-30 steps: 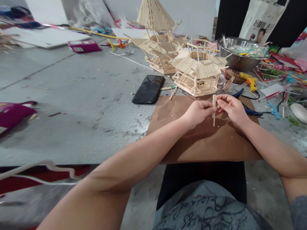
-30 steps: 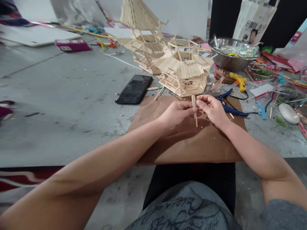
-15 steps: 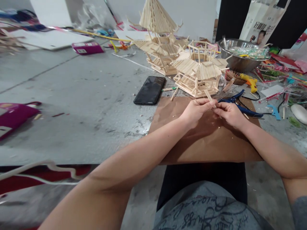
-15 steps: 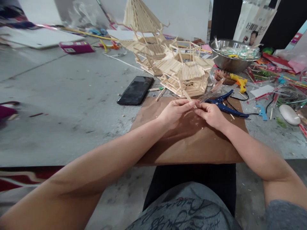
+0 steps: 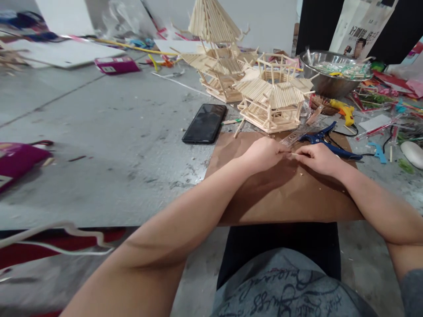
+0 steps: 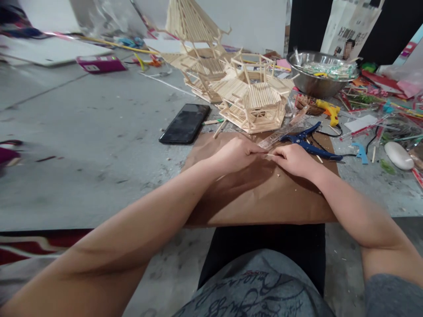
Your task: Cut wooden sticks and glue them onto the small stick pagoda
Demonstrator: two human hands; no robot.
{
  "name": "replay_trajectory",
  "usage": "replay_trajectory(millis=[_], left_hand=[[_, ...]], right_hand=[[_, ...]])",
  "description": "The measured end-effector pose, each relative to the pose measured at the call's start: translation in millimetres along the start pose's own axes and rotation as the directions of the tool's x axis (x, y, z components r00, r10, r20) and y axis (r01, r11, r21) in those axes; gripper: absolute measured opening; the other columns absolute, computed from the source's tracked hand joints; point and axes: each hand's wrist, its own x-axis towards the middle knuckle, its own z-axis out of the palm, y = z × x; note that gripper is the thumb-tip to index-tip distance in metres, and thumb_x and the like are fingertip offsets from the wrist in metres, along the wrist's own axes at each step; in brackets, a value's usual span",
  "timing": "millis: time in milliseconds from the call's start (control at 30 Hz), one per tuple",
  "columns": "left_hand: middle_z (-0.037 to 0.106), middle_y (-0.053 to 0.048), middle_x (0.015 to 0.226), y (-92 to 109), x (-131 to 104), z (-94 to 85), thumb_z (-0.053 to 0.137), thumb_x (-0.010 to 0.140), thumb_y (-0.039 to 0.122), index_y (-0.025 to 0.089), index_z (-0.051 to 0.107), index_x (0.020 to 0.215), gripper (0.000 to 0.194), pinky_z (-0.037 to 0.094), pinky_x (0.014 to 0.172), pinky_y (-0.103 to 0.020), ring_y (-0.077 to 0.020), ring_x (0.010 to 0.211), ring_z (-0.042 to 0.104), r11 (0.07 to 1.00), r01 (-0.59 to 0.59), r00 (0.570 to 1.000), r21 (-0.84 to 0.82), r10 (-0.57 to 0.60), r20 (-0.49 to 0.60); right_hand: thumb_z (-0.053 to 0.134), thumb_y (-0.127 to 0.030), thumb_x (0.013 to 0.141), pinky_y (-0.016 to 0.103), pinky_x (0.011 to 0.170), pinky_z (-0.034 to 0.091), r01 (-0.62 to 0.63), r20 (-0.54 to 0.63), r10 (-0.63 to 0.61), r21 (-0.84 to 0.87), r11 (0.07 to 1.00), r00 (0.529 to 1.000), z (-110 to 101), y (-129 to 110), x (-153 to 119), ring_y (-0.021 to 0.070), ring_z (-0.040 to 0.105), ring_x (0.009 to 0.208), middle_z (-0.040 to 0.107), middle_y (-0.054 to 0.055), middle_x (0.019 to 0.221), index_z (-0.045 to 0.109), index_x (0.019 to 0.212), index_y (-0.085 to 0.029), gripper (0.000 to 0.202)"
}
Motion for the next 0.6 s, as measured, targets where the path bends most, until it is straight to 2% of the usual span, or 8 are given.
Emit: replay_trajectory(millis=[100,167,267,333,400,467,533,600], left_hand=[[0.060,-0.001,0.053,3,-1,0.0,0.054,0.071,0.018,0.019,0.067,0.059,0.018,0.030,0.055,-0.023,-0.0112,0.051,0.047,0.954,-0.082,0.993,0.289,0.055,0.101],[0.058,-0.001,0.051,5,-1,0.7,0.053,0.072,0.017,0.017,0.066,0.057,0.020,0.029,0.052,-0.022,-0.0102,0.049,0.046,0.948,-0.089,0.993,0.305,0.061,0.100],[0.060,0.001,0.052,6,0,3.3,0.052,0.075,0.021,0.016,0.063,0.059,0.020,0.031,0.045,-0.019,-0.0068,0.041,0.046,0.996,0.026,0.997,0.089,-0.032,0.073],[0.062,0.001,0.055,6,0,6.2,0.052,0.077,0.023,0.014,0.061,0.064,0.019,0.033,0.041,-0.018,-0.0056,0.037,0.046,0.975,0.161,0.984,-0.152,-0.146,0.103],[0.063,0.000,0.057,7,1,9.7,0.054,0.079,0.023,0.013,0.059,0.069,0.015,0.037,0.042,-0.019,-0.0062,0.037,0.050,0.888,0.272,0.962,-0.371,-0.237,0.139],[0.063,-0.001,0.059,6,1,13.2,0.055,0.079,0.023,0.012,0.057,0.072,0.013,0.041,0.044,-0.019,-0.0074,0.040,0.055,0.785,0.321,0.947,-0.530,-0.282,0.156],[0.064,-0.001,0.061,6,1,16.3,0.057,0.079,0.024,0.012,0.056,0.074,0.013,0.042,0.046,-0.019,-0.0082,0.044,0.058,0.701,0.314,0.946,-0.640,-0.289,0.146],[0.065,-0.002,0.062,6,1,18.9,0.058,0.079,0.025,0.011,0.057,0.077,0.014,0.043,0.047,-0.019,-0.0086,0.047,0.059,0.652,0.296,0.949,-0.698,-0.283,0.138]], right_hand=[[0.049,-0.038,0.082,0.029,0.064,0.038,-0.032,0.002,0.033,-0.100,0.994,0.999,1,0,-1,0.0185,0.061,0.071,0.070,0.006,0.081,0.069,0.084,-0.021,0.027],[0.052,-0.038,0.080,0.029,0.063,0.039,-0.046,-0.025,0.044,-0.070,0.997,0.999,1,2,-1,0.0184,0.061,0.072,0.069,0.006,0.080,0.068,0.083,-0.020,0.025],[0.061,-0.034,0.073,0.026,0.060,0.041,-0.074,-0.104,0.098,0.219,0.973,0.990,-3,8,1,0.0142,0.059,0.066,0.066,0.003,0.075,0.064,0.089,-0.017,0.023],[0.065,-0.033,0.069,0.023,0.053,0.041,-0.092,-0.152,0.184,0.474,0.876,0.971,-8,11,4,0.0098,0.055,0.055,0.062,0.000,0.070,0.058,0.097,-0.016,0.034],[0.068,-0.036,0.066,0.022,0.045,0.039,-0.092,-0.168,0.270,0.667,0.739,0.948,-13,12,6,0.0067,0.050,0.046,0.059,-0.003,0.066,0.054,0.100,-0.017,0.042],[0.070,-0.040,0.063,0.021,0.041,0.038,-0.099,-0.141,0.326,0.777,0.622,0.935,-15,11,8,0.0057,0.048,0.042,0.057,-0.004,0.065,0.054,0.096,-0.017,0.043],[0.072,-0.042,0.059,0.021,0.039,0.038,-0.138,-0.081,0.352,0.820,0.556,0.933,-13,9,8,0.0055,0.048,0.041,0.057,-0.004,0.064,0.058,0.088,-0.016,0.041],[0.073,-0.043,0.057,0.021,0.039,0.039,-0.178,-0.023,0.347,0.825,0.536,0.938,-7,6,8,0.0050,0.047,0.041,0.057,-0.003,0.063,0.061,0.080,-0.015,0.039]])
